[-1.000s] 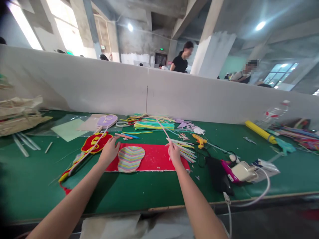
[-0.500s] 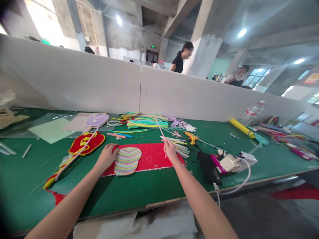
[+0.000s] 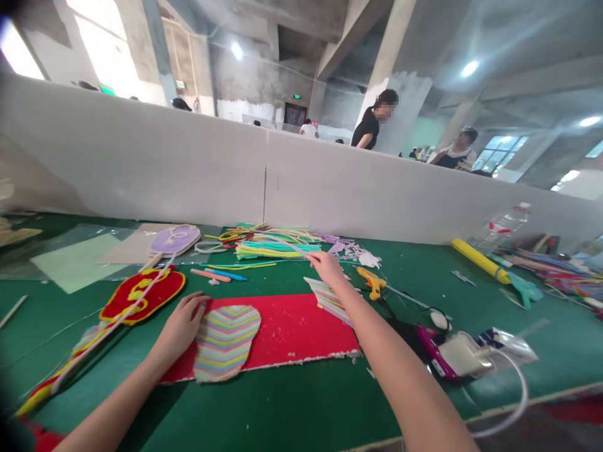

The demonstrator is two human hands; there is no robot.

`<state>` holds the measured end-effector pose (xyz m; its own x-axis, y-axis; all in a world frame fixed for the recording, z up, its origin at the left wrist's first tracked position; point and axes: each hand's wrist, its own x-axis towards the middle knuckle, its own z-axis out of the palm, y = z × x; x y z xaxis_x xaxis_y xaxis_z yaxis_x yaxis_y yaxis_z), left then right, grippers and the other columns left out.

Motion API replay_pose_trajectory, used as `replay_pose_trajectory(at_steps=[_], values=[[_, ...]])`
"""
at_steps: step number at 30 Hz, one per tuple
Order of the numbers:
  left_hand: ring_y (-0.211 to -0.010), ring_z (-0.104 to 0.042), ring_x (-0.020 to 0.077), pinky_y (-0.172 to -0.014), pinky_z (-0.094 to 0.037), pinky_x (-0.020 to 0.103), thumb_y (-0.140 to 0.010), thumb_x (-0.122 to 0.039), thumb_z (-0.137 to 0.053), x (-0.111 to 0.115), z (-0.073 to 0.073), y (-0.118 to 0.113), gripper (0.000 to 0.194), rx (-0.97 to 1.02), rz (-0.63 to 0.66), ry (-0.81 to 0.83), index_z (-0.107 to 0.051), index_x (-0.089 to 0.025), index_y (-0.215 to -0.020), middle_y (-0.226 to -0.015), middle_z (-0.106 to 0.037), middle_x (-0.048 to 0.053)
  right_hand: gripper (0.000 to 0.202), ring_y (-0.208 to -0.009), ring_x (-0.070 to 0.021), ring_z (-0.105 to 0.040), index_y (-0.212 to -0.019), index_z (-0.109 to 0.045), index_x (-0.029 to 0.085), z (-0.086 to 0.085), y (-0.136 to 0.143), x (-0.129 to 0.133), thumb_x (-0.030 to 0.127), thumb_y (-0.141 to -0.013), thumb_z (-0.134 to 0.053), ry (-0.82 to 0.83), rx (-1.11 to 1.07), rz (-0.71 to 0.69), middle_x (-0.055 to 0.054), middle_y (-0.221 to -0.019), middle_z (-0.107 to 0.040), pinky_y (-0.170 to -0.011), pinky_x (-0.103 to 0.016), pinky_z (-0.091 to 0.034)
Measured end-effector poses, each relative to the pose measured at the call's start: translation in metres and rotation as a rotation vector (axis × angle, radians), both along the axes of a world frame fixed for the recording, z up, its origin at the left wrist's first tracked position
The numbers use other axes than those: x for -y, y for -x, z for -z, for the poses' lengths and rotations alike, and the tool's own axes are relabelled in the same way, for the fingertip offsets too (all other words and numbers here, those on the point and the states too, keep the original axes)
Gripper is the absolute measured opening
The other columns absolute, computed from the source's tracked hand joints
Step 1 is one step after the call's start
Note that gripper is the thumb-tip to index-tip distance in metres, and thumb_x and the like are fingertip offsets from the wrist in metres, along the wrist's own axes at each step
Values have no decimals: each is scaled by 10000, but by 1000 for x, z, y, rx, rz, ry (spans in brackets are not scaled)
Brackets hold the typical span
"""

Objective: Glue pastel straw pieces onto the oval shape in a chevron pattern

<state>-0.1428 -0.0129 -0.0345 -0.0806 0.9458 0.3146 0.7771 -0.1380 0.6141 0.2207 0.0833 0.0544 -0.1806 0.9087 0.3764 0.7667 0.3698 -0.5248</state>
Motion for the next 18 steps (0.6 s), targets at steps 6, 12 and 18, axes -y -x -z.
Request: replay_pose_trajectory(at_steps=[6,12,18], values=[[-1125,-576,242,-972,-460,399,-845,-244,-309,0,3,2,362,89,-44,21,-644,-192,-975,-1241,-579,114,256,-946,-213,-621,-989,-710,220,-10,24,-65,297,-918,-476,-51,300,80,-89,-984,-706,-876,-318,-409],[-1143,-562,271,-960,-466,415,-821,-398,-416,4,-8,-1,303,137,-33,53,-645,-208,-873,-1224,-575,118,270,-1031,-293,-566,-1055,-678,152,7,25,-94,241,-801,-654,-45,480,240,-177,-1082,-641,-881,-394,-400],[-1171,-537,285,-990,-431,425,-766,-431,-516,8,-15,-5,257,124,42,97,-634,-207,-812,-1275,-528,134,166,-1027,-256,-562,-957,-703,160,18,16,-80,206,-829,-608,-58,524,230,-133,-1058,-653,-915,-352,-378]])
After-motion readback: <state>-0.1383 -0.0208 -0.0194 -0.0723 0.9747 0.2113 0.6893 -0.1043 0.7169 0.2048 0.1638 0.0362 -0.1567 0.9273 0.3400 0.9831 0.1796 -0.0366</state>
